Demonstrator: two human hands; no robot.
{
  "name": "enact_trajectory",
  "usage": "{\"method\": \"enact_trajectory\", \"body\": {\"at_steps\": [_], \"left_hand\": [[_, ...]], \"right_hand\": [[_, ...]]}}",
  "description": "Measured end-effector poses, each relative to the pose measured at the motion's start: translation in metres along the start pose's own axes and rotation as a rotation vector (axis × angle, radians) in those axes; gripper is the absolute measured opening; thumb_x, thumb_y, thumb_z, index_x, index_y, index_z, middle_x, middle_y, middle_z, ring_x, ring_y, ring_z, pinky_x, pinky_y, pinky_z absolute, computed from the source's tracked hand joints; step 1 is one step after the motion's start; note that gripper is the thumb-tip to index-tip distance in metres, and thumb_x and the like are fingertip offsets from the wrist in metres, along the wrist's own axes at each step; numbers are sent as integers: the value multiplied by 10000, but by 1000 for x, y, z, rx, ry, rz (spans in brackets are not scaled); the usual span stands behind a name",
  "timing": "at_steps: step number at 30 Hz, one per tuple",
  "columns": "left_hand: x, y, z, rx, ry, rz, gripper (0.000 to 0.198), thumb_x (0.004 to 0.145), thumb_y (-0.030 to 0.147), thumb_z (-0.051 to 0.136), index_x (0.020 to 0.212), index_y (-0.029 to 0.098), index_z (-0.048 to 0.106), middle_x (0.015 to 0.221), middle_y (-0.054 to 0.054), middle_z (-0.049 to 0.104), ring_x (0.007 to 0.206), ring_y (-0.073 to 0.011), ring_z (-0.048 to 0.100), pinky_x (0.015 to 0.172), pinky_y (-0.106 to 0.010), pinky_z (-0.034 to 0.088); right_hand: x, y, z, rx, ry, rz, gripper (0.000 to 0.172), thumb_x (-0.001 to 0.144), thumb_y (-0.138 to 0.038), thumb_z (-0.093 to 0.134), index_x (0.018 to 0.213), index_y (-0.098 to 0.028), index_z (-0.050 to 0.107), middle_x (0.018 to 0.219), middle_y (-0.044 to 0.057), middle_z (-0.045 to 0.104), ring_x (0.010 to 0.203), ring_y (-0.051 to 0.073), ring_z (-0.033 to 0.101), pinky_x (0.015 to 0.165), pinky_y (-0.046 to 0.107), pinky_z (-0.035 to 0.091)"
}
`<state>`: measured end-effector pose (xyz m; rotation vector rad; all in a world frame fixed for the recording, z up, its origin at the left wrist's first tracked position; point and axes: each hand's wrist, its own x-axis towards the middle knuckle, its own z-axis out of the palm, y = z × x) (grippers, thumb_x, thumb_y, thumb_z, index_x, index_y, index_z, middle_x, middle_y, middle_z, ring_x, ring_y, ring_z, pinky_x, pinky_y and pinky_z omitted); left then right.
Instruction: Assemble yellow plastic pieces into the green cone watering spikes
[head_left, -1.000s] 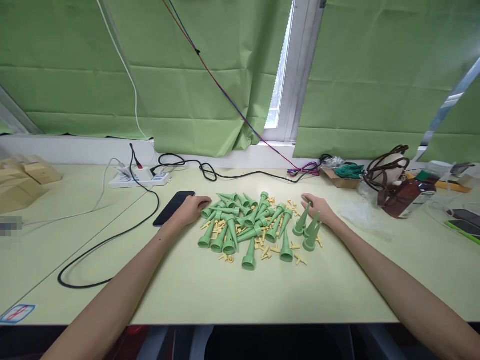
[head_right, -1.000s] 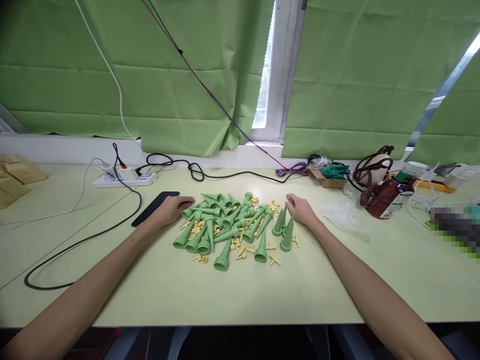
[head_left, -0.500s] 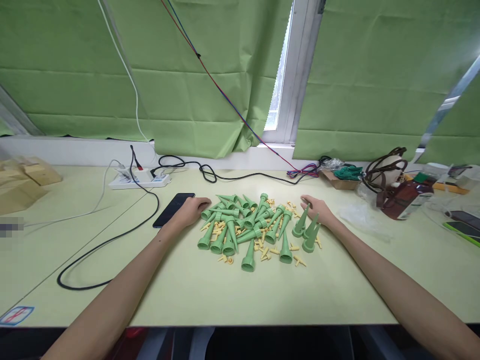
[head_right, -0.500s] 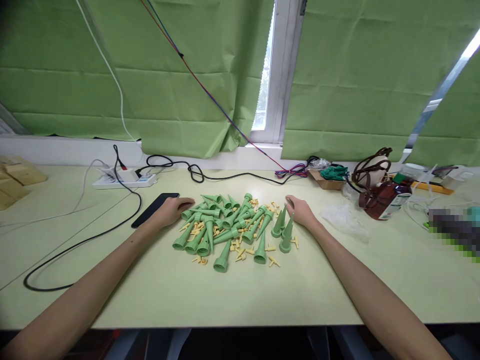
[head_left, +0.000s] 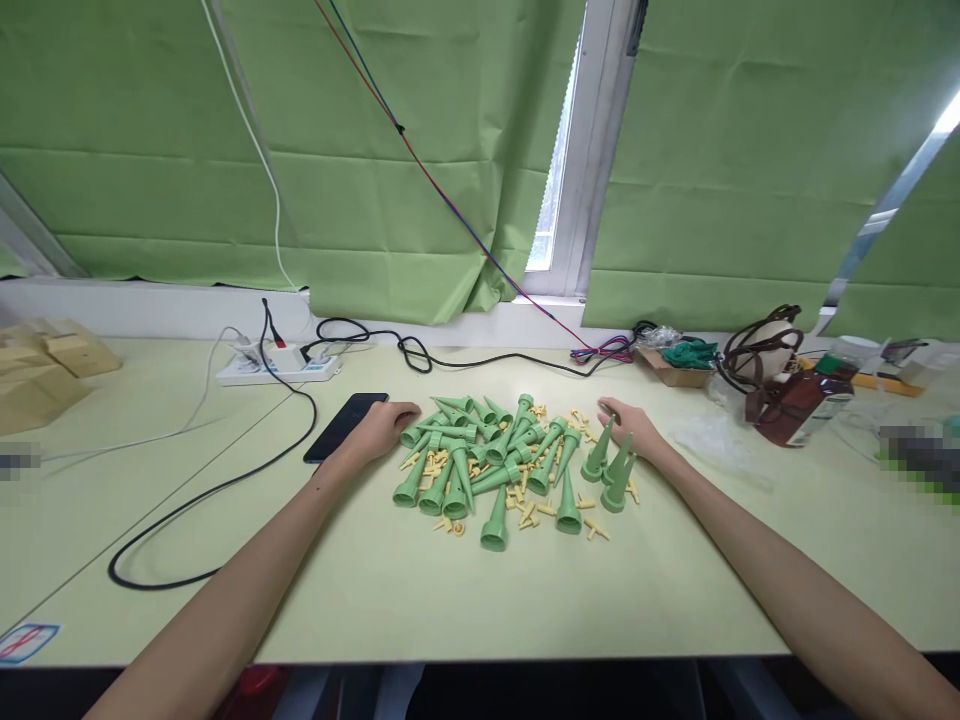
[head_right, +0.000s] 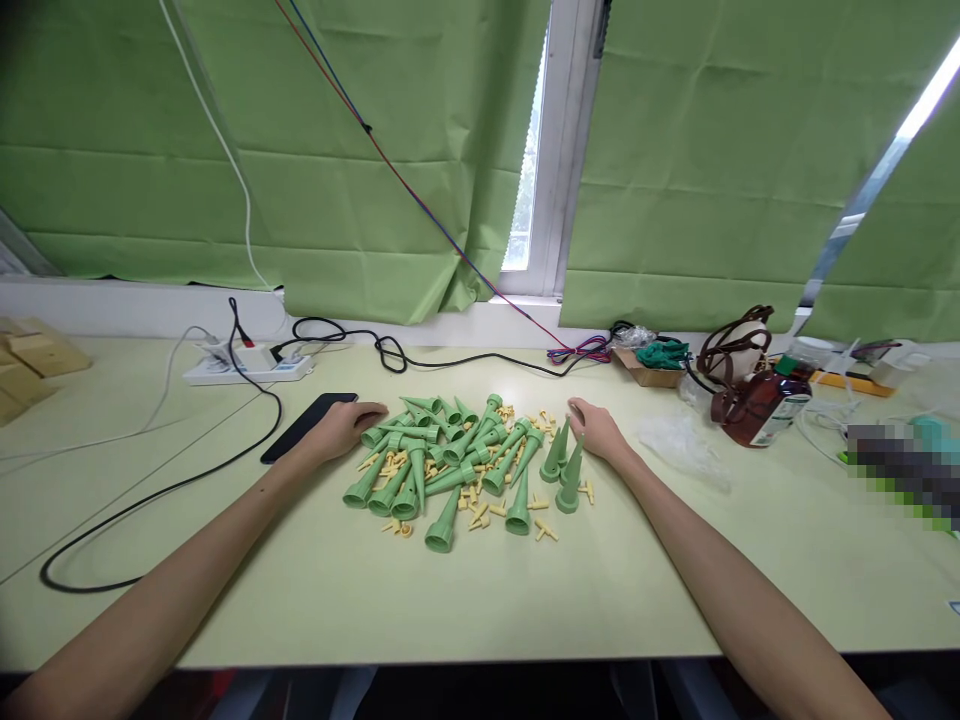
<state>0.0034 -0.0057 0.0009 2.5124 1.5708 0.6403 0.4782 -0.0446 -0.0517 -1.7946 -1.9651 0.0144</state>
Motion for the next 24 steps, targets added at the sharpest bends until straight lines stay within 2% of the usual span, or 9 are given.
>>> {"method": "enact_trajectory", "body": {"at_steps": [17,24], "left_hand": [[1,-2,0,-8,49,-18,361,854,330,448,967,212,769,993,-93,768,904,-269,691,823,-323,521],[0,3,-4,32,69,-42,377,870,333,428,986,198,761,1027,-96,763,954,-273,684,856,-336,515]], "right_hand": [[0,-4,-2,0,-6,-2,367,912,-278,483,1232,-189,638,1096,97,739,912,247,692,802,319,500],[0,-2,0,-7,-11,0,367,916,-281,486,1239,-189,632,1098,96,739,878,241,693,787,313,500]]}}
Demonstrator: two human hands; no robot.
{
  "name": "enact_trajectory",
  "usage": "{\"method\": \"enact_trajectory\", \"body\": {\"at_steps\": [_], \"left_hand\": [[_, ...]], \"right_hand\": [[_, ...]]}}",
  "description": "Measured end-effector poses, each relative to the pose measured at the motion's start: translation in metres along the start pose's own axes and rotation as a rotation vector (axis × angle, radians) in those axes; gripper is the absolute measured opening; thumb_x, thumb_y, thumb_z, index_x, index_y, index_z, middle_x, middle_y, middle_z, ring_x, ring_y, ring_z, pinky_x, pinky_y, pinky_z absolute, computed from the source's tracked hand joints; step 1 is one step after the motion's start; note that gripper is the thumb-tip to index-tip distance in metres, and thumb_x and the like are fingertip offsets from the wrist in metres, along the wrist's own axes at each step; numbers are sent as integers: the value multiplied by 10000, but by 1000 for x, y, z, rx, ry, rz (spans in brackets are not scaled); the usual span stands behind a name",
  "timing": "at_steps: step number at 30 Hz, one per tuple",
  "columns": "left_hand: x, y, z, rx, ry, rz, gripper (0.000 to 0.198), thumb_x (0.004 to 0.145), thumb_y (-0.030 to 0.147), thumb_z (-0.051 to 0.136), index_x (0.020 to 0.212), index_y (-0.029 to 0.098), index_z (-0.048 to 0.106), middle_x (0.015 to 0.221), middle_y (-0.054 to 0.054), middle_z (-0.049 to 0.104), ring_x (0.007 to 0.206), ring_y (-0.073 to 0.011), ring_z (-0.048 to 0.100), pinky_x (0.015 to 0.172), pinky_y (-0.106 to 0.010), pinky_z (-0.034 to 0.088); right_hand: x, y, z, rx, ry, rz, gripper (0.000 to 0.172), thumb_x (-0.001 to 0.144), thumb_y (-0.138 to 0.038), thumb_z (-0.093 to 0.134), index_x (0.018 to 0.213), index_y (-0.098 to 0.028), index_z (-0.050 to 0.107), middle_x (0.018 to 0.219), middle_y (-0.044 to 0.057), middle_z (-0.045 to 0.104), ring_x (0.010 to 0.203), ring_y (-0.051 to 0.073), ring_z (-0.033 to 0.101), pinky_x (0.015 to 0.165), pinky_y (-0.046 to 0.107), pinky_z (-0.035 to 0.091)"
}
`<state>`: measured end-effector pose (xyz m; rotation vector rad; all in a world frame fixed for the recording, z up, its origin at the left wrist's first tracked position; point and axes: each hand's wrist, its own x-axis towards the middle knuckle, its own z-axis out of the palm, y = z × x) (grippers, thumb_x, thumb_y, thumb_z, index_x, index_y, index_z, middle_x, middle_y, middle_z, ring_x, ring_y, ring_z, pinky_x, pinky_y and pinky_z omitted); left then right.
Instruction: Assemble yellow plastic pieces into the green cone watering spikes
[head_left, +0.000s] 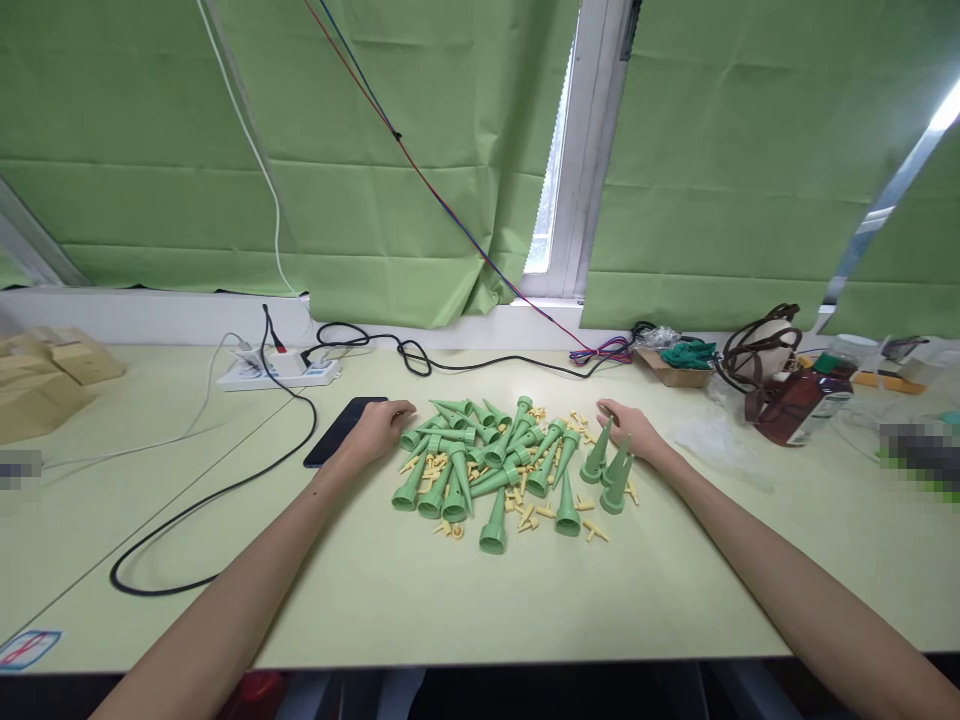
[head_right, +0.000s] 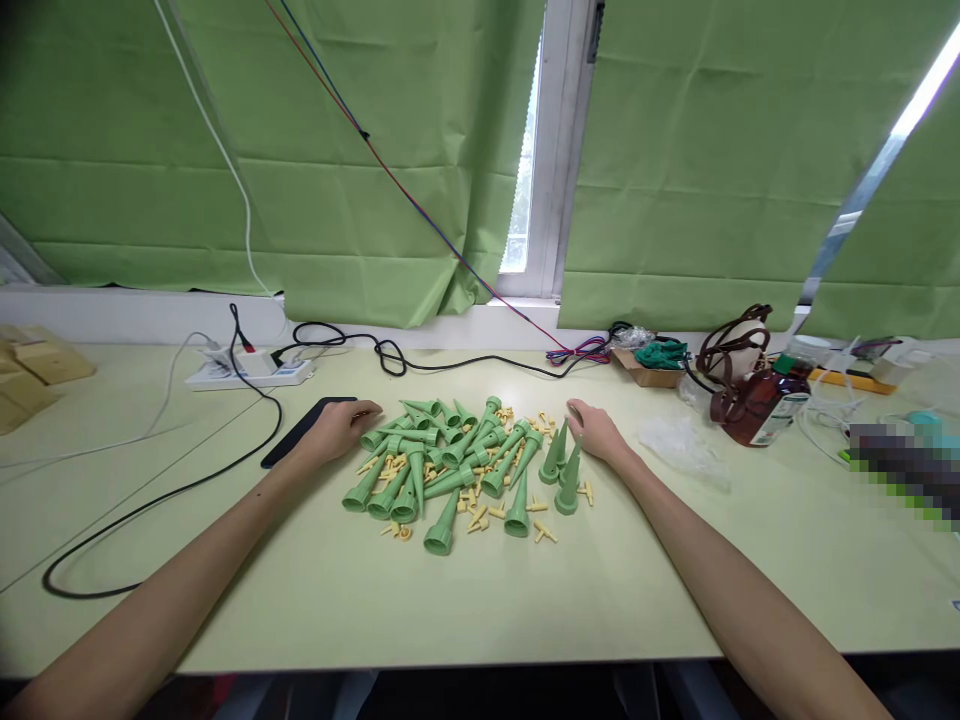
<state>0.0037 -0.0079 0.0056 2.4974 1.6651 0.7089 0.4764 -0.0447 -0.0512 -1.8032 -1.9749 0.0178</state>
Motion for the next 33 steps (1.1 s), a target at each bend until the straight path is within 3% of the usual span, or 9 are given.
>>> {"method": "enact_trajectory", "body": {"at_steps": [6,10,12,14,18,22,25,33], "left_hand": [[-4,20,-8,32,58,-41,371,875,258,418,1074,172,719,1099,-102,738,998,-263,674,901,-350,498],[-13,55,-22,-33,229,56,323,908,336,456,996,159,711,999,-100,729,876,-231,667,842,-332,505],[-21,76,-26,-72,242,117,303,920,369,475,917,173,706,916,-84,717,846,-215,646,798,-317,499],[-31,98,-24,-136,204,200,297,935,383,485,856,190,697,868,-73,701,815,-202,628,768,-314,496],[-49,133,-9,-170,0,451,273,954,359,487,865,213,701,828,-78,669,823,-208,596,744,-336,481],[-56,144,-2,-142,-124,591,202,931,299,537,974,179,693,815,-60,649,814,-200,553,733,-330,450],[-57,139,-2,-121,-192,600,188,905,272,582,1027,172,684,782,-37,615,822,-191,540,728,-301,435],[-60,137,1,-68,-295,450,295,881,287,618,1172,241,632,931,-51,576,849,-198,564,644,-246,408]], "right_hand": [[-1,0,-1,-7,-2,1,368,923,-285,483,1247,-184,626,1127,103,731,922,250,696,808,315,501],[-2,0,-1,-6,-9,-2,372,930,-299,473,1253,-188,621,1132,102,730,930,257,694,820,329,505],[-2,0,-1,-5,-11,-1,377,932,-302,469,1255,-179,620,1132,108,729,928,261,694,821,335,507],[-2,1,-1,-5,-11,1,380,931,-301,470,1255,-174,621,1132,112,729,939,264,693,828,336,506],[-2,0,-1,-4,-8,2,382,930,-297,474,1262,-175,620,1140,110,727,955,265,690,836,336,503],[-2,1,-1,-2,-5,4,377,931,-298,480,1256,-175,626,1155,112,722,940,259,691,824,328,499],[-1,1,-1,0,-8,6,385,932,-300,480,1266,-166,616,1147,118,723,916,259,692,815,329,497],[-1,2,0,12,-5,-1,370,934,-304,476,1254,-183,616,1129,109,728,920,258,690,809,326,496]]}}
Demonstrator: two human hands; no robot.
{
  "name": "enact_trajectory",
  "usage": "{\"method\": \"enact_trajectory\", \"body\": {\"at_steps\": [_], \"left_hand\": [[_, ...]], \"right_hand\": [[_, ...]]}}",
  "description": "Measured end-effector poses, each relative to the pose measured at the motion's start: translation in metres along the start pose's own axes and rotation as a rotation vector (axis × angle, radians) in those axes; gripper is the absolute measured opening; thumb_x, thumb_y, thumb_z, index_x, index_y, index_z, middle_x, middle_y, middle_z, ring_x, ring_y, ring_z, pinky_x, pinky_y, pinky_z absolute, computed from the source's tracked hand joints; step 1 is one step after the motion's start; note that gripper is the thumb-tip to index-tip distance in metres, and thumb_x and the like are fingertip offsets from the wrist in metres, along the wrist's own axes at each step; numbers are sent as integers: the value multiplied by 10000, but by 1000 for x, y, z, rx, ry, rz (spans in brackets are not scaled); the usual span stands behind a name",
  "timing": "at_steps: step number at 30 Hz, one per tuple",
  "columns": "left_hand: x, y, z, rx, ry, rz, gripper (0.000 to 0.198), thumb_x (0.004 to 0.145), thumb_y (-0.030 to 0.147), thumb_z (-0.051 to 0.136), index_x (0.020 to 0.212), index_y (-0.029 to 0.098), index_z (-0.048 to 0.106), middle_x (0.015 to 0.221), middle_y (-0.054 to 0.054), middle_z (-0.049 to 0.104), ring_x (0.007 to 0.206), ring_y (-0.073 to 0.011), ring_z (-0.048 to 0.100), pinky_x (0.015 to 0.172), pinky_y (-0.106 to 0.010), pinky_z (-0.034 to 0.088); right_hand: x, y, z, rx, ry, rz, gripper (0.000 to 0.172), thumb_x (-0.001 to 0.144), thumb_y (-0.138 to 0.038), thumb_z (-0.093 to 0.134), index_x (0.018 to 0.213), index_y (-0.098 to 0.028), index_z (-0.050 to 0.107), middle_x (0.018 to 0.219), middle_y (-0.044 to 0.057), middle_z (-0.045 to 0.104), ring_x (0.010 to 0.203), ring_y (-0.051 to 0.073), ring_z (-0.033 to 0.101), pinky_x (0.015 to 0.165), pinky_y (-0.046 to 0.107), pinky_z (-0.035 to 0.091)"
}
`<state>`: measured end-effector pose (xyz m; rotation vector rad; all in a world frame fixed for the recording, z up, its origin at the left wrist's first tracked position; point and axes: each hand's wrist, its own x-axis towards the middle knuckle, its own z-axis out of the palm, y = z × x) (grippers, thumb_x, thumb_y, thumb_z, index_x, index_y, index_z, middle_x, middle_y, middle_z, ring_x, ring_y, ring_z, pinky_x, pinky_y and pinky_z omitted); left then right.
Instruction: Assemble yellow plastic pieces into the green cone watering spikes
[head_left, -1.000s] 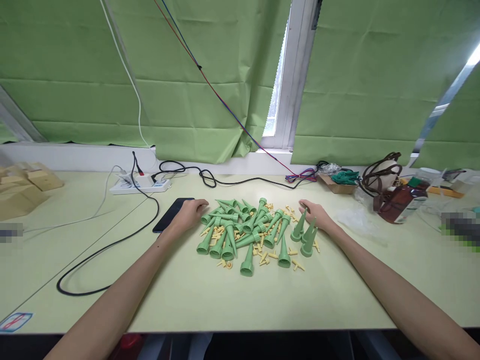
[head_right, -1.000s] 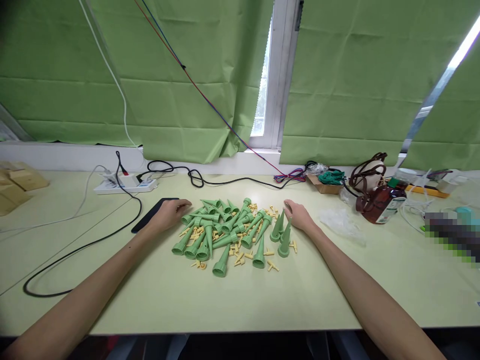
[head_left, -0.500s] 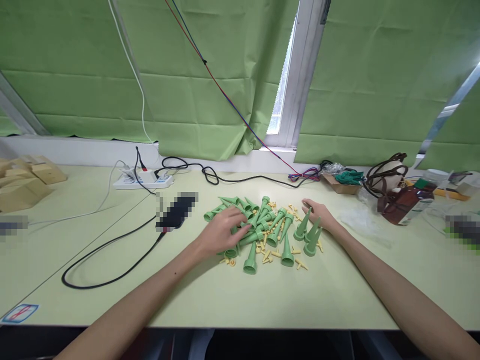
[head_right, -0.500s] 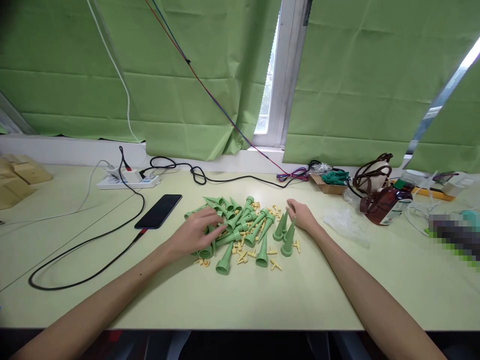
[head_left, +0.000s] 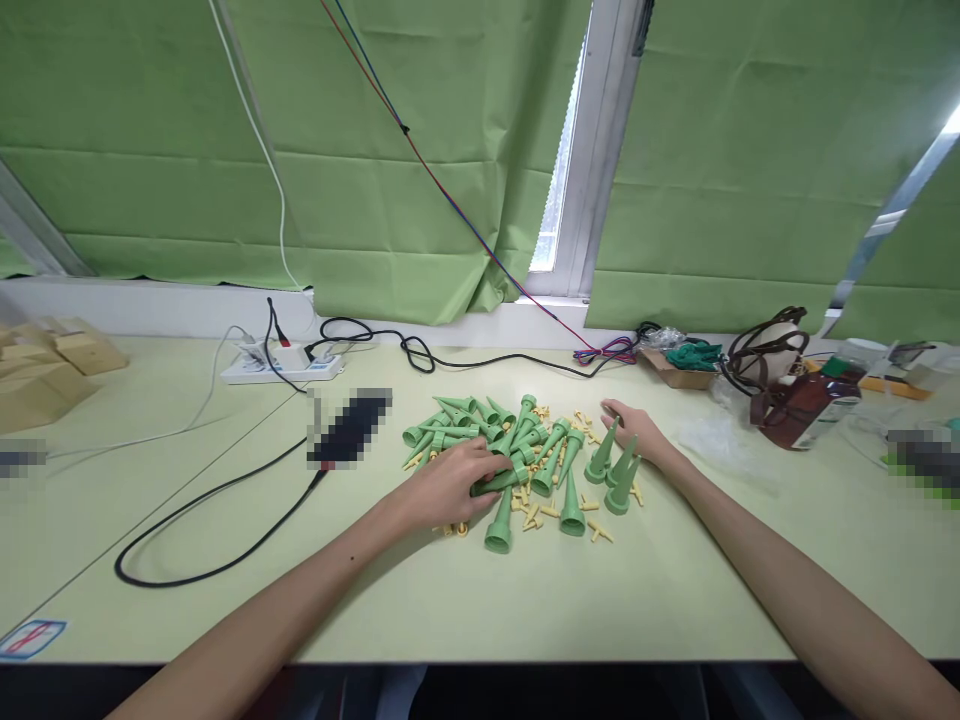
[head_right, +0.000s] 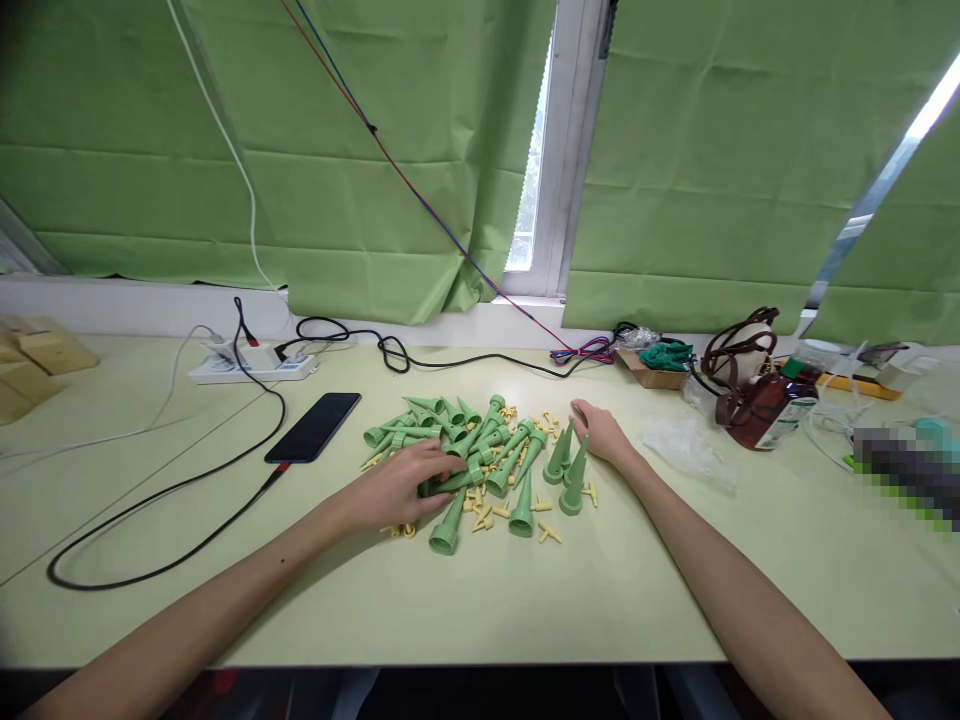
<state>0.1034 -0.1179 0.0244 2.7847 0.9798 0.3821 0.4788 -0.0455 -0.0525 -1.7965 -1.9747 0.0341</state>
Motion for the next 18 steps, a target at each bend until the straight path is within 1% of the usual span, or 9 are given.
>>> {"method": "enact_trajectory", "body": {"at_steps": [3,7,10,14,16,18], "left_hand": [[0,3,-1,3,-32,-9,294,896,261,586,1187,240,621,933,-51,573,808,-186,564,617,-237,396],[0,2,-1,14,-4,35,257,913,242,559,1161,217,620,892,-47,568,776,-178,560,619,-238,404],[-1,1,1,4,56,99,263,940,239,531,1195,213,589,886,-41,576,780,-169,568,647,-243,429],[-3,2,4,32,129,176,318,974,219,482,1292,221,501,919,-38,594,831,-168,579,689,-252,456],[-3,5,4,60,204,229,347,979,206,472,1326,214,458,915,-37,598,836,-167,576,685,-250,459],[-2,8,4,97,308,309,387,978,163,452,1361,205,414,917,-38,603,813,-156,569,669,-245,458]], "right_hand": [[0,0,0,7,4,-5,372,931,-303,474,1250,-175,619,1149,116,722,930,263,692,821,335,498],[0,0,1,16,6,-8,376,928,-309,475,1244,-172,626,1110,118,733,903,266,697,802,337,504],[0,0,0,27,7,-8,373,926,-310,479,1244,-181,627,1118,112,732,916,263,697,808,332,504],[-1,-4,0,52,9,-1,369,920,-295,484,1232,-169,634,1149,124,723,944,273,696,838,355,507],[-2,-6,1,73,17,5,362,909,-287,497,1215,-164,645,1138,128,727,946,275,698,849,367,513],[-2,-9,-1,96,26,9,349,894,-285,516,1186,-160,660,1124,126,733,948,272,703,855,372,524]]}}
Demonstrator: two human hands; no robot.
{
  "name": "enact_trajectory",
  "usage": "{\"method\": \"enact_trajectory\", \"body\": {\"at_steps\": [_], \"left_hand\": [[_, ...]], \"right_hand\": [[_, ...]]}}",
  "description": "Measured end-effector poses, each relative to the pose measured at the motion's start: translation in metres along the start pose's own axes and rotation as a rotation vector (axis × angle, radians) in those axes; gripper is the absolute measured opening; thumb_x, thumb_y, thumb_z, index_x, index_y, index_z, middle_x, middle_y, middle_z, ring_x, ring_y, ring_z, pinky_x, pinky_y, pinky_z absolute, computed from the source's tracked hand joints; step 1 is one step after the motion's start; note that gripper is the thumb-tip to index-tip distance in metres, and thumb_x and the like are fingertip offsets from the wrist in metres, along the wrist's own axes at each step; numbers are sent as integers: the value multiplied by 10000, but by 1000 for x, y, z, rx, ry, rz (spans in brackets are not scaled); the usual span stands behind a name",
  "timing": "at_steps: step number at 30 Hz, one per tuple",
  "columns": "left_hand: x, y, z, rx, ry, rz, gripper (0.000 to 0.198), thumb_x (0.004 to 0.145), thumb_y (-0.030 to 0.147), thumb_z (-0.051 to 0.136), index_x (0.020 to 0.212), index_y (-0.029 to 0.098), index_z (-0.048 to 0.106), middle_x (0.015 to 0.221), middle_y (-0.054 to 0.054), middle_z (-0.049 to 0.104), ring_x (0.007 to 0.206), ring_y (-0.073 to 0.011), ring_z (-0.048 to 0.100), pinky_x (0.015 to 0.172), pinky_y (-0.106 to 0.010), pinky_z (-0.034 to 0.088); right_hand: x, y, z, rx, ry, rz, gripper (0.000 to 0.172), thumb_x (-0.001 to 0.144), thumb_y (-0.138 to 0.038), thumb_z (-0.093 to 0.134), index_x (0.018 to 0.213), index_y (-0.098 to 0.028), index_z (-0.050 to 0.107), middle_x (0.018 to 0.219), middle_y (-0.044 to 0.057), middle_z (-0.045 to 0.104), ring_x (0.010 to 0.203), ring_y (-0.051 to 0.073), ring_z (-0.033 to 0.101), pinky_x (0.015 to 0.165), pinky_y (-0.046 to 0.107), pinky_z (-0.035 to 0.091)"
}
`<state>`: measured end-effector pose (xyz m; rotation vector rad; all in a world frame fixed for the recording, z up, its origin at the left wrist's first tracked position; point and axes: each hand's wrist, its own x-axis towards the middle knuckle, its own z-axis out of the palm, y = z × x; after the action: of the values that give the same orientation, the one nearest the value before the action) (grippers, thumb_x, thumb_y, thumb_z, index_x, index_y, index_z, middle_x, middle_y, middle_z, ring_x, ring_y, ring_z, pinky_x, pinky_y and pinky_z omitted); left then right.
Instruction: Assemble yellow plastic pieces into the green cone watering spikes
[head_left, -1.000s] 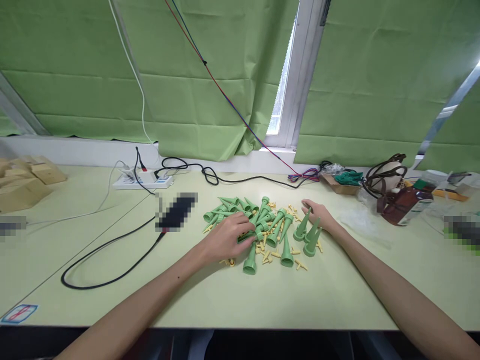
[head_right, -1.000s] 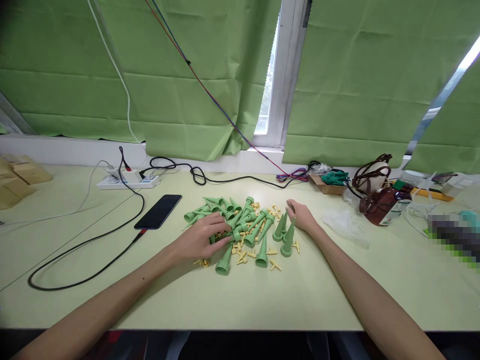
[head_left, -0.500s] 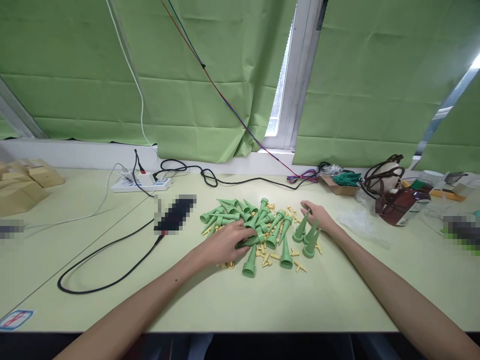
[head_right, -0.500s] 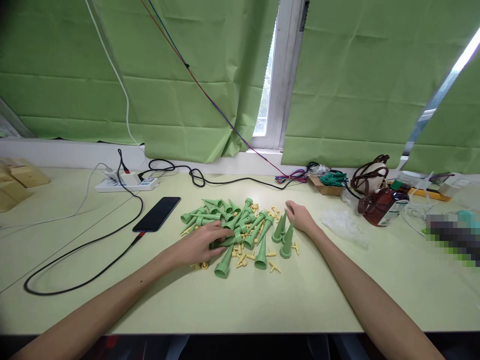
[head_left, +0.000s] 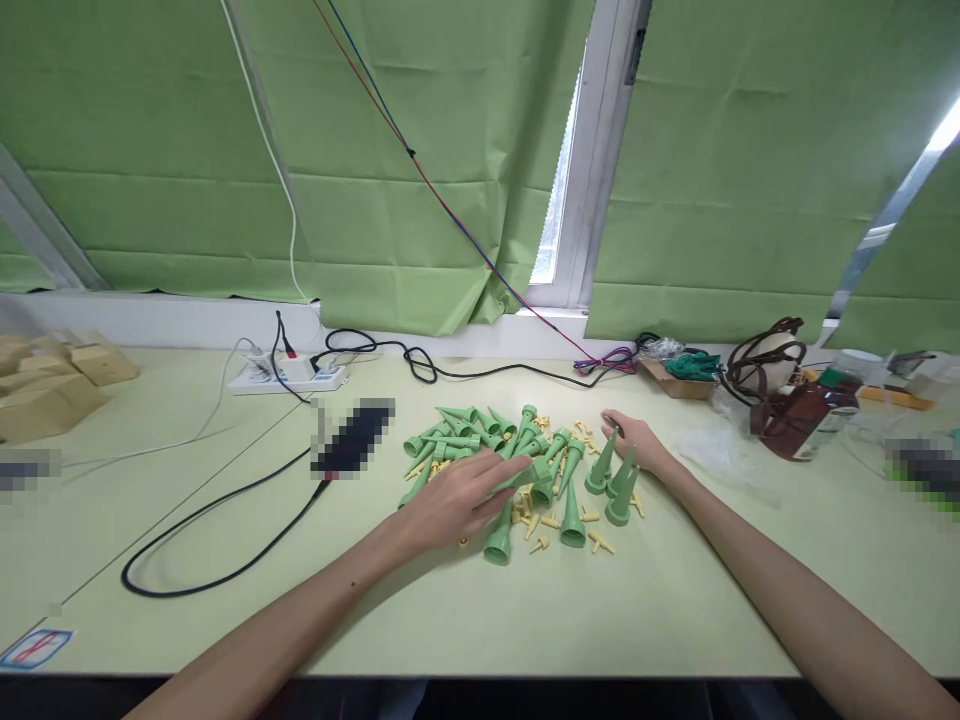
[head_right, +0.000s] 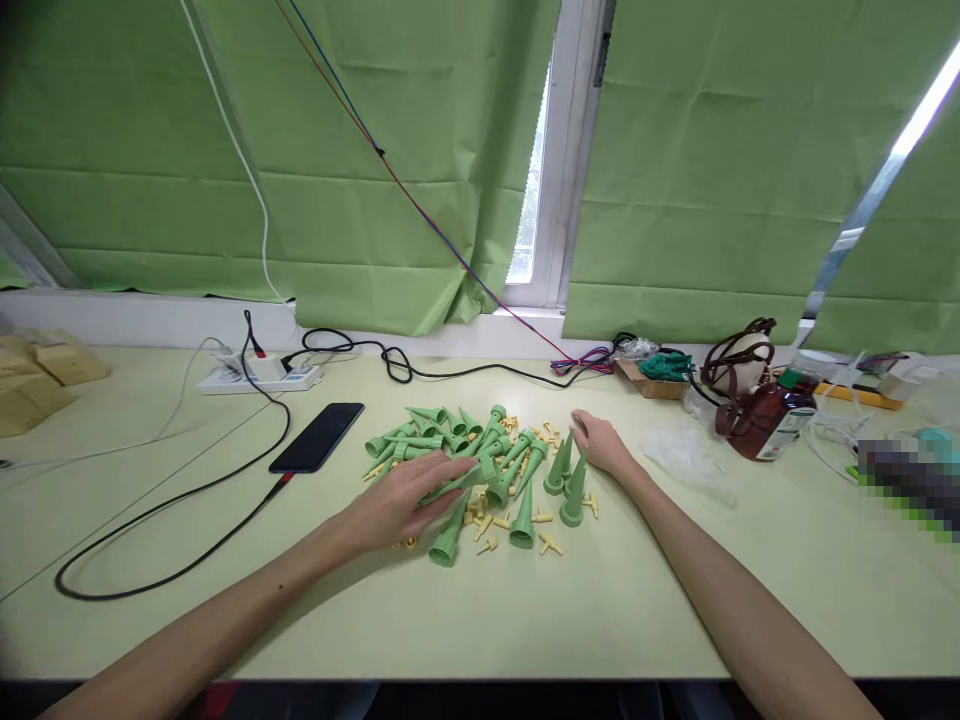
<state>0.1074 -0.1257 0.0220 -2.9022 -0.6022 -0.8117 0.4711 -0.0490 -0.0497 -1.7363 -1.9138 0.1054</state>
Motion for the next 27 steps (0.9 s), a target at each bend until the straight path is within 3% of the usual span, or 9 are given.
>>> {"method": "enact_trajectory", "body": {"at_steps": [3,5,7,10,12,15,18,21,27], "left_hand": [[0,7,-3,181,112,151,477,935,38,423,1381,204,396,927,-46,616,781,-149,564,635,-243,442],[-3,14,-6,287,179,243,510,908,12,448,1366,231,412,864,-22,603,700,-136,524,592,-242,406],[-10,22,-10,297,159,270,518,896,56,540,1350,281,436,727,34,523,606,-112,451,556,-226,365],[-22,32,-13,322,130,380,567,866,85,607,1351,337,456,716,37,483,569,-103,408,540,-229,332],[-27,35,-15,357,91,435,623,827,47,628,1359,331,471,720,29,478,567,-113,402,542,-244,327],[-29,32,-13,346,47,505,484,825,56,626,1255,268,561,693,22,456,556,-121,388,529,-255,318],[-26,22,-6,313,-27,538,154,878,114,574,995,203,620,756,-20,509,595,-136,439,516,-281,317],[-23,11,2,305,-46,481,183,907,100,498,749,182,543,701,-10,468,571,-127,423,499,-292,286],[-16,-2,10,307,-4,499,118,899,89,513,825,178,536,725,-5,493,573,-107,429,488,-273,296]], "right_hand": [[1,-8,-13,70,51,32,324,893,-292,513,1141,-157,672,1121,124,736,978,252,710,861,357,543],[-1,-22,-32,242,204,141,294,884,-314,534,1062,-138,689,1066,140,747,960,260,720,858,372,555],[-10,-43,-56,325,399,129,299,905,-372,528,1005,-142,692,1018,136,751,936,270,719,840,399,562],[-42,-89,-83,287,597,-79,257,952,-358,508,1040,-184,676,1061,102,736,998,266,695,890,428,543],[-70,-119,-88,215,642,-316,201,944,-267,539,1088,-191,659,1072,107,726,1008,260,685,907,432,538],[-104,-150,-72,136,418,-786,330,914,-121,540,1236,-176,588,1103,118,717,1079,253,657,975,450,517],[-114,-160,-46,42,143,-1063,402,898,-104,524,1297,-147,545,1206,141,692,1203,264,601,1064,455,467],[-107,-156,-27,67,-41,-1064,470,916,-265,555,1348,-88,498,1318,185,623,1277,273,548,1121,464,419],[-88,-147,-13,114,-153,-1011,512,915,-296,553,1388,-114,483,1457,173,509,1376,253,449,1182,469,320]]}}
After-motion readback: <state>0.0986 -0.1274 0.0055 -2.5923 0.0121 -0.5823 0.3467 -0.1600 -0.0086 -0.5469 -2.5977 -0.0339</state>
